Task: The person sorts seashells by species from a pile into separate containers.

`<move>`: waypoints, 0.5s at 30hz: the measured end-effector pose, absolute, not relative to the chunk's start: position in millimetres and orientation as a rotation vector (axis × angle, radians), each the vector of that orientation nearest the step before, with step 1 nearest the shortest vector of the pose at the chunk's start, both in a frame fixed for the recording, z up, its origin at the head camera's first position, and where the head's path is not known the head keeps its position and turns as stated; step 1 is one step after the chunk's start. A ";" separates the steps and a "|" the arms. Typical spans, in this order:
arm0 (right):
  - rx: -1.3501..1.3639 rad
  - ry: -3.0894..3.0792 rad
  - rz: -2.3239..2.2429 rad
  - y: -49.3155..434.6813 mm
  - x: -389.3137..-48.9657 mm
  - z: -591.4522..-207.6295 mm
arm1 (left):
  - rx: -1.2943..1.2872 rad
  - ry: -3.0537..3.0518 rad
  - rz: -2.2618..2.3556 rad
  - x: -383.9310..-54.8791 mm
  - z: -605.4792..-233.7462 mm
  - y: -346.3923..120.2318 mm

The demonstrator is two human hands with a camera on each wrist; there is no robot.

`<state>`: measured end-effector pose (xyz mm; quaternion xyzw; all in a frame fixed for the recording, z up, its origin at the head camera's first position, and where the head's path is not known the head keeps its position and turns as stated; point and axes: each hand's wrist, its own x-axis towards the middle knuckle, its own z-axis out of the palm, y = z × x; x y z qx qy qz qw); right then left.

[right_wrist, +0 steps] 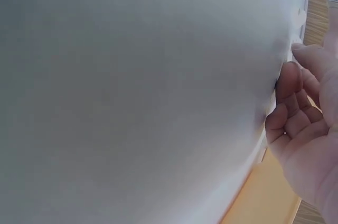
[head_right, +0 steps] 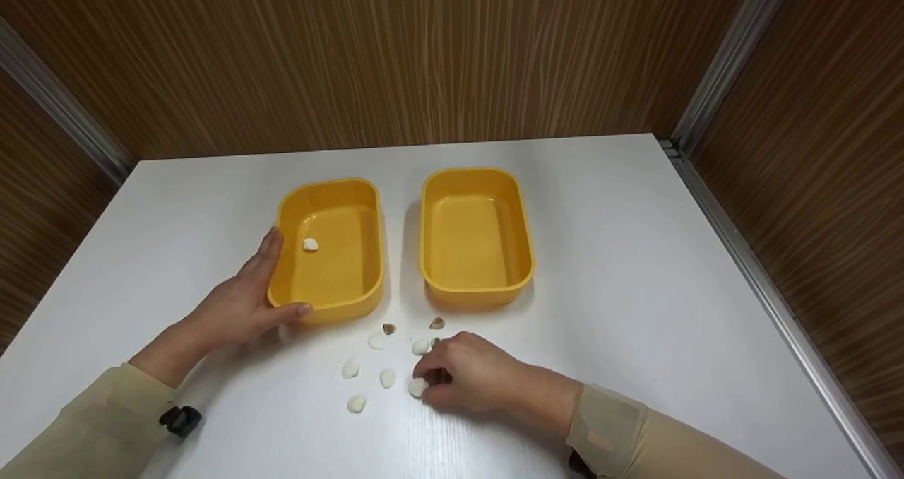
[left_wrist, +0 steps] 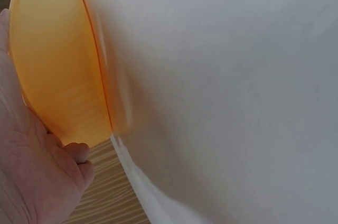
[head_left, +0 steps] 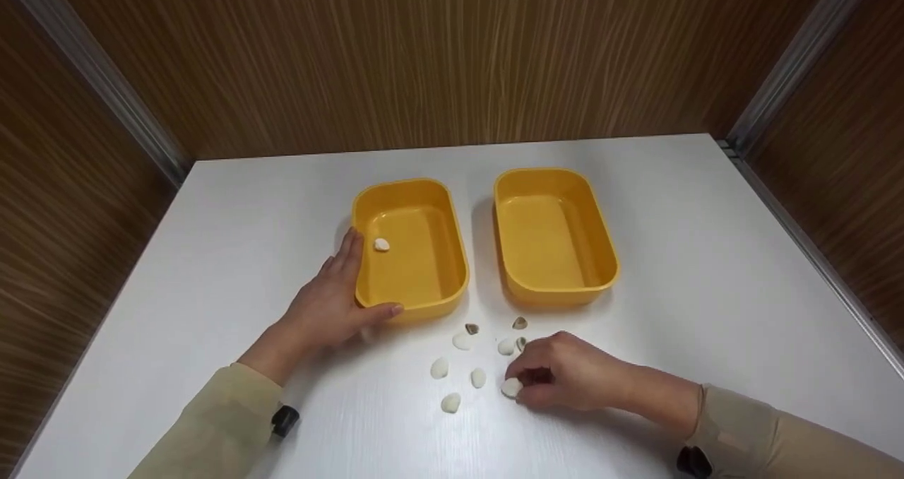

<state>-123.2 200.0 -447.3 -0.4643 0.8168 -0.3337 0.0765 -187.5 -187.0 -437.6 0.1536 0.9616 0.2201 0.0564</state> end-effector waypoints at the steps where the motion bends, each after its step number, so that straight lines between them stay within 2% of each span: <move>1: -1.400 2.446 -1.023 198.9 -124.9 -446.1 | 0.464 2.918 0.667 -187.5 -437.7 -187.0; 15: -1.315 2.497 -1.264 157.9 -179.5 -382.8 | 0.436 2.915 0.705 -189.0 -437.1 -187.7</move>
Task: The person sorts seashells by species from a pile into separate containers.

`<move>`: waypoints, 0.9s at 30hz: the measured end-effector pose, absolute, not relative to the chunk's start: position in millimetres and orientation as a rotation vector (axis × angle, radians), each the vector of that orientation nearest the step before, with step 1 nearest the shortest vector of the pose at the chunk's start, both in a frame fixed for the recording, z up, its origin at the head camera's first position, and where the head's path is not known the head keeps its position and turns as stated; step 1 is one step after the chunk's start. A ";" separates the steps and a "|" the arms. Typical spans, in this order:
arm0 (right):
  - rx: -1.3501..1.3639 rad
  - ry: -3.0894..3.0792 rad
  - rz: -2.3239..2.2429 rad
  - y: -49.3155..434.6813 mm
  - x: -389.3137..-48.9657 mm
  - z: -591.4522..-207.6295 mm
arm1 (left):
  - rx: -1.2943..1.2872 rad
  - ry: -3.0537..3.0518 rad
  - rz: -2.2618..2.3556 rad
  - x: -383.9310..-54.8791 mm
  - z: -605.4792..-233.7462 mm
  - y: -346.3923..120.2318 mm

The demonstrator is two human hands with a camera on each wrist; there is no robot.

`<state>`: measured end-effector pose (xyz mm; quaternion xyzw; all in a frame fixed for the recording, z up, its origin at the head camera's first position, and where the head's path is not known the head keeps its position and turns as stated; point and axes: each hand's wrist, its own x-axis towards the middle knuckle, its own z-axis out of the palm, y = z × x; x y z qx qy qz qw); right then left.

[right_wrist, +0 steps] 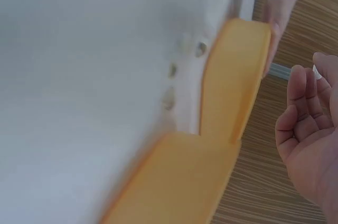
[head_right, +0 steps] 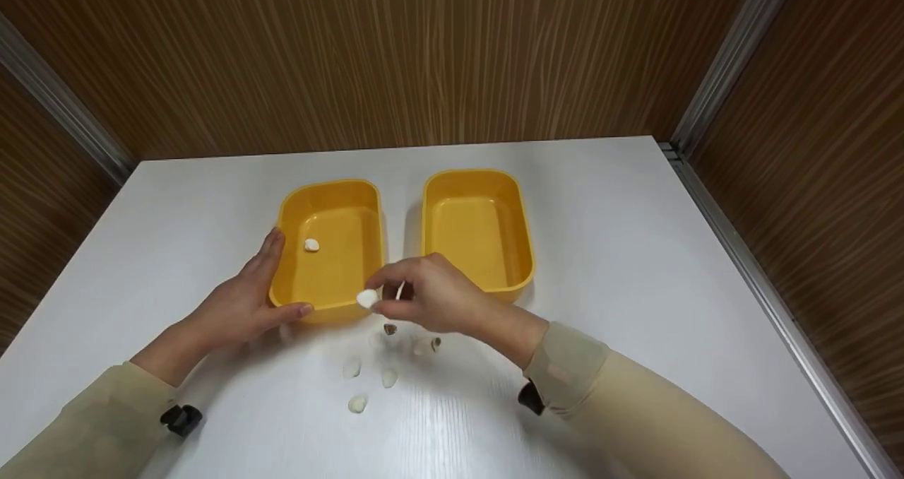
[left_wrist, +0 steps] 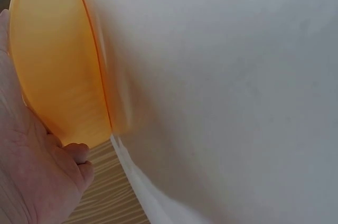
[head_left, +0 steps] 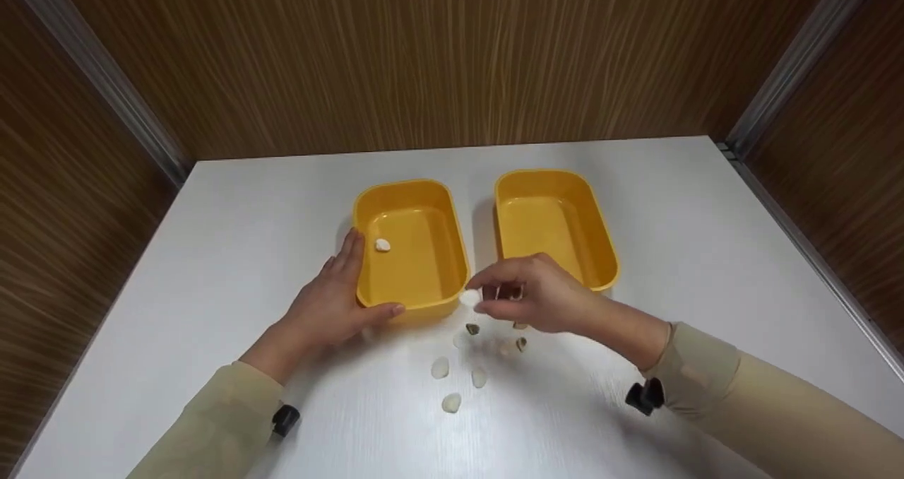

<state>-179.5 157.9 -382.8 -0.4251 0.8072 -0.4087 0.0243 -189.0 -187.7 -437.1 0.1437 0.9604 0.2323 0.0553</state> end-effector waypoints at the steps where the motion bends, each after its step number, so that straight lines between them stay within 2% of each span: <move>1: -1.303 2.507 -1.269 153.7 -184.8 -379.0 | 0.433 2.915 0.705 -188.9 -436.9 -187.3; 7: -1.179 2.543 -1.263 129.0 -217.0 -366.6 | 0.445 2.913 0.711 -188.1 -437.4 -184.2; 14: -1.067 2.584 -1.227 109.4 -246.0 -370.1 | 0.478 2.916 0.702 -190.0 -438.2 -179.7; 27: -0.800 2.677 -1.369 97.9 -268.3 -378.9 | 0.514 2.924 0.698 -192.8 -439.4 -178.7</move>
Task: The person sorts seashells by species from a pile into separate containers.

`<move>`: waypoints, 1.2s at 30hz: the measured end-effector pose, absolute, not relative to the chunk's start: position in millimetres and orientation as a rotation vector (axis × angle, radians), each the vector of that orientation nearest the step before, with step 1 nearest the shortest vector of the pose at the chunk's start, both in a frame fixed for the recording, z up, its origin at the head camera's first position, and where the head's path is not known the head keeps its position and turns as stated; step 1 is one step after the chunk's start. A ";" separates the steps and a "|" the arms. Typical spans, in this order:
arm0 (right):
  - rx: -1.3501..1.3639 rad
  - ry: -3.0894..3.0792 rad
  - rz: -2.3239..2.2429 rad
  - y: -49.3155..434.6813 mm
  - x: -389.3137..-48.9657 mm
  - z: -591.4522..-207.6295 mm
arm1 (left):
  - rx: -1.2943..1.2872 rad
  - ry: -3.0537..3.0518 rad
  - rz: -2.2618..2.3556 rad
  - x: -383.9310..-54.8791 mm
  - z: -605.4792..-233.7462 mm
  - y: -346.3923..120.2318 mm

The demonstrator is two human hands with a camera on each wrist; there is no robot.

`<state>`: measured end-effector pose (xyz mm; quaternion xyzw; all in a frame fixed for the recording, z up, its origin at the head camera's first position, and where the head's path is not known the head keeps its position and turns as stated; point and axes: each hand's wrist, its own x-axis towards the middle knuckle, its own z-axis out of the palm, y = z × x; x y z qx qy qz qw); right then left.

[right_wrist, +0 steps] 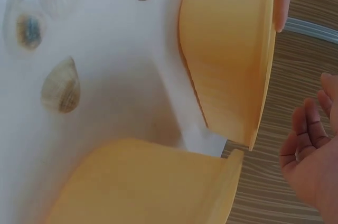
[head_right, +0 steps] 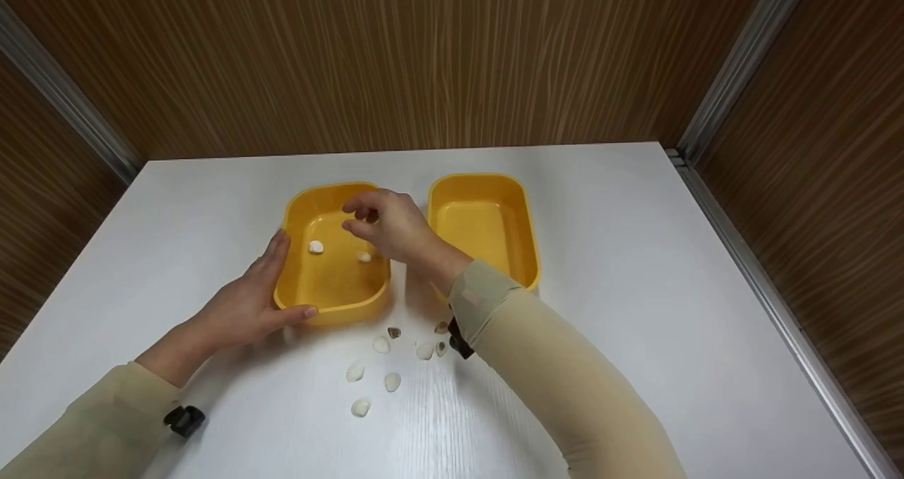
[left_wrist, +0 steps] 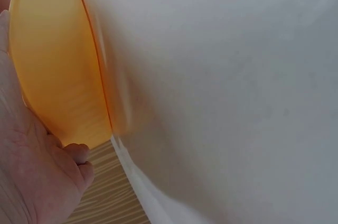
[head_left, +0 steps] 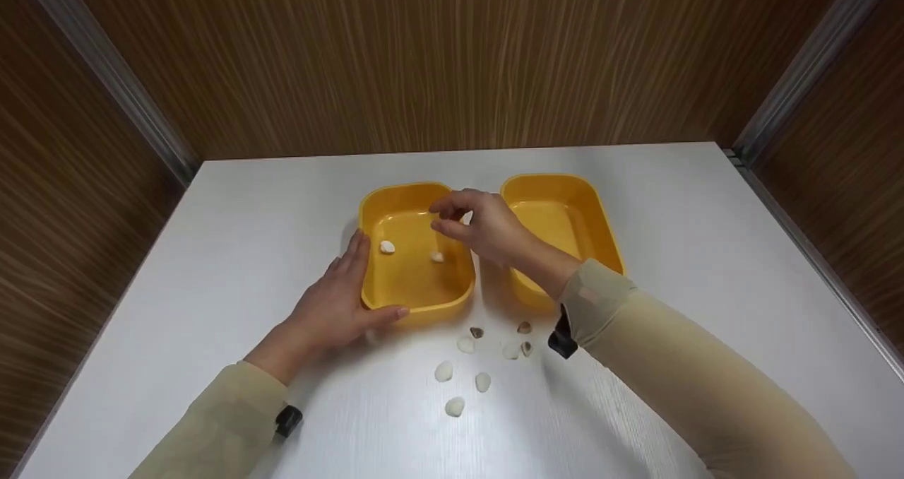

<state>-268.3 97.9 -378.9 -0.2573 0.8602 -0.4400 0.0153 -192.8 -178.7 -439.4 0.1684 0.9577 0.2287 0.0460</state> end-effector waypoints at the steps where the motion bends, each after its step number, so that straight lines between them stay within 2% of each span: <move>1: -0.799 2.678 -1.378 98.8 -267.9 -378.3 | 0.514 2.922 0.698 -192.9 -439.3 -178.6; 10: -0.886 2.665 -1.357 118.0 -250.7 -375.2 | 0.502 2.925 0.693 -193.7 -438.4 -178.8; 22: -1.116 2.550 -1.347 152.0 -208.6 -376.6 | 0.489 2.931 0.682 -194.3 -438.4 -182.2; 36: -1.122 2.459 -1.327 172.2 -169.3 -396.5 | 0.477 2.923 0.698 -192.4 -437.6 -186.0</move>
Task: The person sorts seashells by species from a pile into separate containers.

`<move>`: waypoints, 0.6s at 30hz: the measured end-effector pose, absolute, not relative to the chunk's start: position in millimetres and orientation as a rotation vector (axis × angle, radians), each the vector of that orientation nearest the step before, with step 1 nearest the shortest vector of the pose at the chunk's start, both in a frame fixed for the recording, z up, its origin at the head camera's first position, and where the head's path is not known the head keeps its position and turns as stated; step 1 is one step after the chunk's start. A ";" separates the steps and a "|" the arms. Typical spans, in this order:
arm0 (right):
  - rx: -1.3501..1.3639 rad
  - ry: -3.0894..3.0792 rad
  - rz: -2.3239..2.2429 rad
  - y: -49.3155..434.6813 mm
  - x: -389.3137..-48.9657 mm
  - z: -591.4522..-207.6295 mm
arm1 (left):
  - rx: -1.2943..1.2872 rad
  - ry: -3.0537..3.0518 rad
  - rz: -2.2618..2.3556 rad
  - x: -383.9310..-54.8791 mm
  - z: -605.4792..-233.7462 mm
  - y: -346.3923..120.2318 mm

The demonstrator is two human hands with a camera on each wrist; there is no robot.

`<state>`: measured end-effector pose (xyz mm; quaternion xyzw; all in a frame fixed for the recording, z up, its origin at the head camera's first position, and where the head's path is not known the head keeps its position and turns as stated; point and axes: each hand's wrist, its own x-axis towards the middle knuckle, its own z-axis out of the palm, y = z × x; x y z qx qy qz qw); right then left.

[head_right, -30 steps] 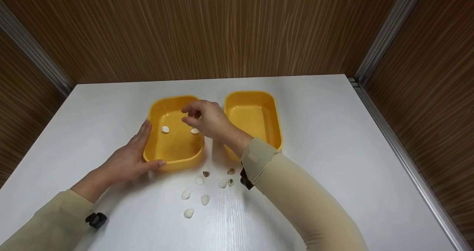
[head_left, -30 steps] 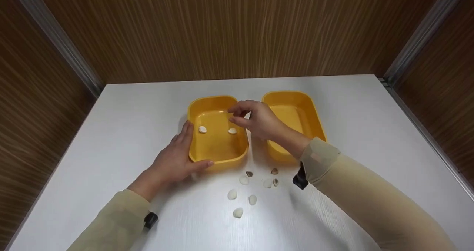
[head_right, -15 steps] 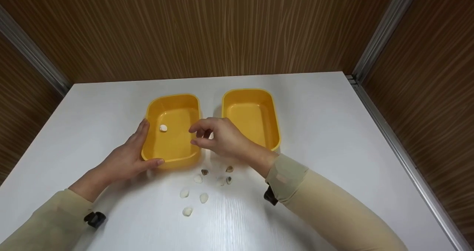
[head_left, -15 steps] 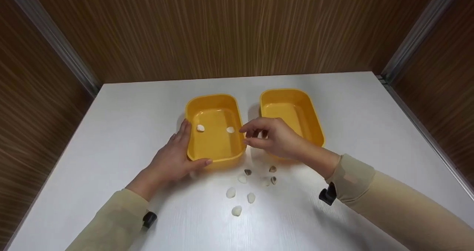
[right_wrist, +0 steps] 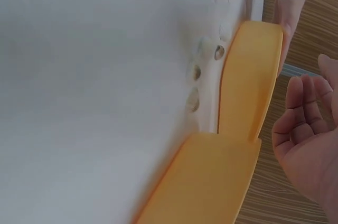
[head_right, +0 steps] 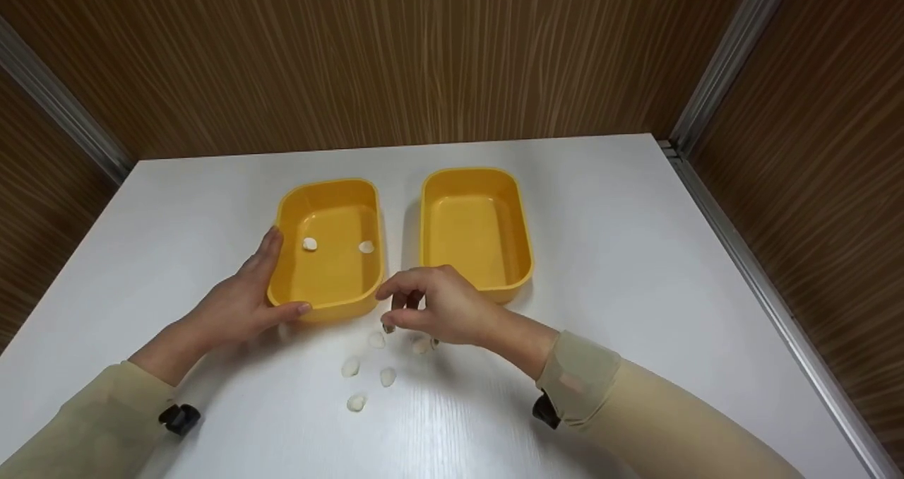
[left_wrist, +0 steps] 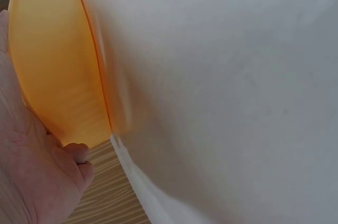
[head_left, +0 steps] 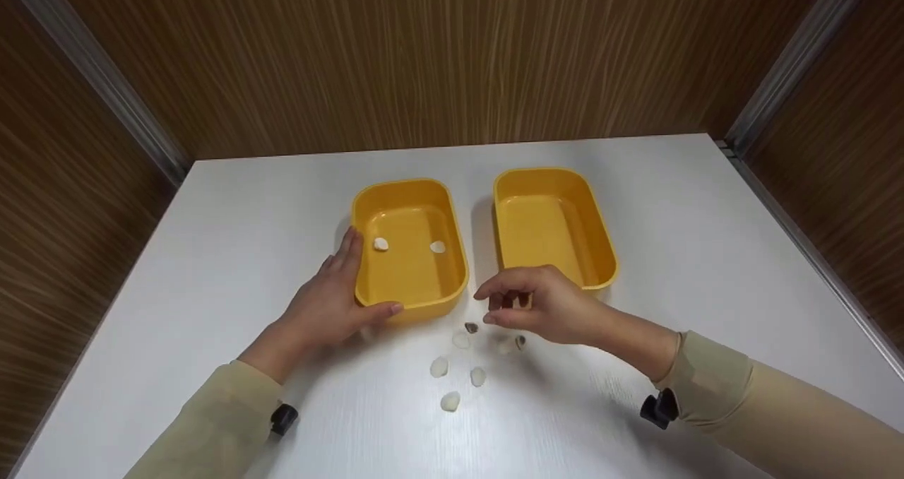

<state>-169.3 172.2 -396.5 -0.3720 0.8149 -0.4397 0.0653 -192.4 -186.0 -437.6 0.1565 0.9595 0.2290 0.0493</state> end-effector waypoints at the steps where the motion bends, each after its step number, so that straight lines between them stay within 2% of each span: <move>1: -1.126 2.451 -1.327 173.3 -167.8 -399.0 | 0.473 2.921 0.697 -192.3 -437.6 -186.1; 18: -1.019 2.416 -1.336 197.8 -151.1 -433.8 | 0.470 2.908 0.688 -191.8 -435.9 -187.0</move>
